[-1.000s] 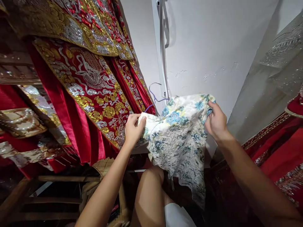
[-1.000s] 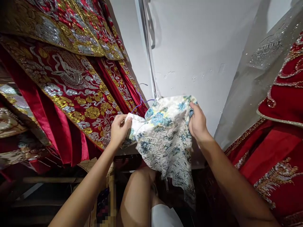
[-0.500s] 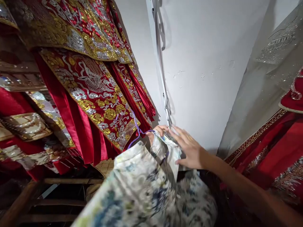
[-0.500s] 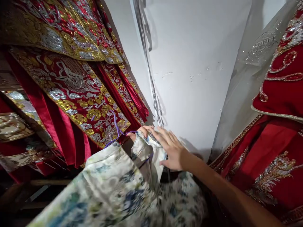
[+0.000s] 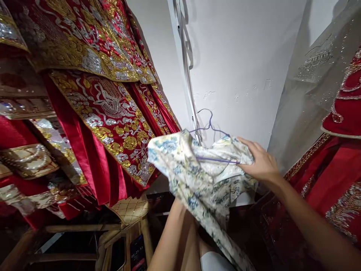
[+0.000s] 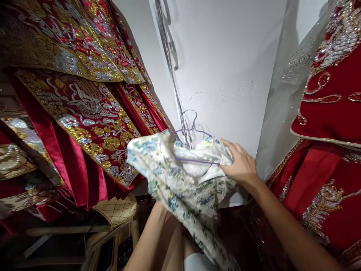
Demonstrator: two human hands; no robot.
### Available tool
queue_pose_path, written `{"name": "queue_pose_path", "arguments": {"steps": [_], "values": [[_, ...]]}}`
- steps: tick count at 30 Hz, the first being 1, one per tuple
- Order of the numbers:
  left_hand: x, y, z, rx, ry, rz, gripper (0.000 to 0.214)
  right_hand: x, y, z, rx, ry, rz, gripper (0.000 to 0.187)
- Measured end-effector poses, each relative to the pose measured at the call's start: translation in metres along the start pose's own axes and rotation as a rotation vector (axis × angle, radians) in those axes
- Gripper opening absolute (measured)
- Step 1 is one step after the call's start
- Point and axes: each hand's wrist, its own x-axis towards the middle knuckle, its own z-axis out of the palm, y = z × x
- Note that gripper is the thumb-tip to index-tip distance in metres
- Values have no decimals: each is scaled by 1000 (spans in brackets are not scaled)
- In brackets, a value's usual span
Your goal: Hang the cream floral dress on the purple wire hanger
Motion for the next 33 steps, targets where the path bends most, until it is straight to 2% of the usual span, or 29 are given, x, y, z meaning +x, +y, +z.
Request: {"name": "queue_pose_path", "arguments": {"steps": [2,3,4,6,9,12,14,16,18,20,22,23,24,25,28,29,33], "values": [[-17,-12,2,-233,-5,-69,94,16,1,-6,-41,40,-7,75],[-25,-20,4,-399,11,-109,103,23,-1,-6,-52,46,-16,74],[-34,-29,8,-568,32,-155,104,28,-4,-5,-60,42,-27,73],[-51,-49,18,-776,111,-241,91,33,-10,2,-71,14,-73,75],[-71,-74,32,-720,204,-313,77,28,-15,20,-66,-14,-199,78],[-87,-85,38,-671,238,-306,66,7,-15,41,35,-56,-304,62],[-96,-87,39,-681,231,-319,60,-15,-20,54,209,-115,-317,50],[-103,-90,39,-684,234,-350,58,-39,-32,66,464,-160,-260,46],[-108,-95,39,-668,255,-362,57,-58,-45,78,688,-135,-126,42],[-111,-101,37,-638,264,-349,57,-69,-54,88,773,8,83,37],[-113,-105,35,-602,270,-348,61,-69,-53,97,720,222,304,38],[-114,-105,33,-577,284,-363,64,-65,-49,102,692,283,387,40],[-115,-105,32,-552,298,-379,68,-59,-45,106,683,268,433,40],[-117,-104,30,-530,309,-391,72,-53,-41,110,694,187,441,36],[-119,-100,30,-511,296,-388,76,-38,-39,120,767,-151,344,45],[-119,-99,31,-519,293,-378,77,-37,-42,122,775,-204,308,48],[-117,-96,36,-562,313,-362,76,-55,-63,127,844,-202,241,46]]}}
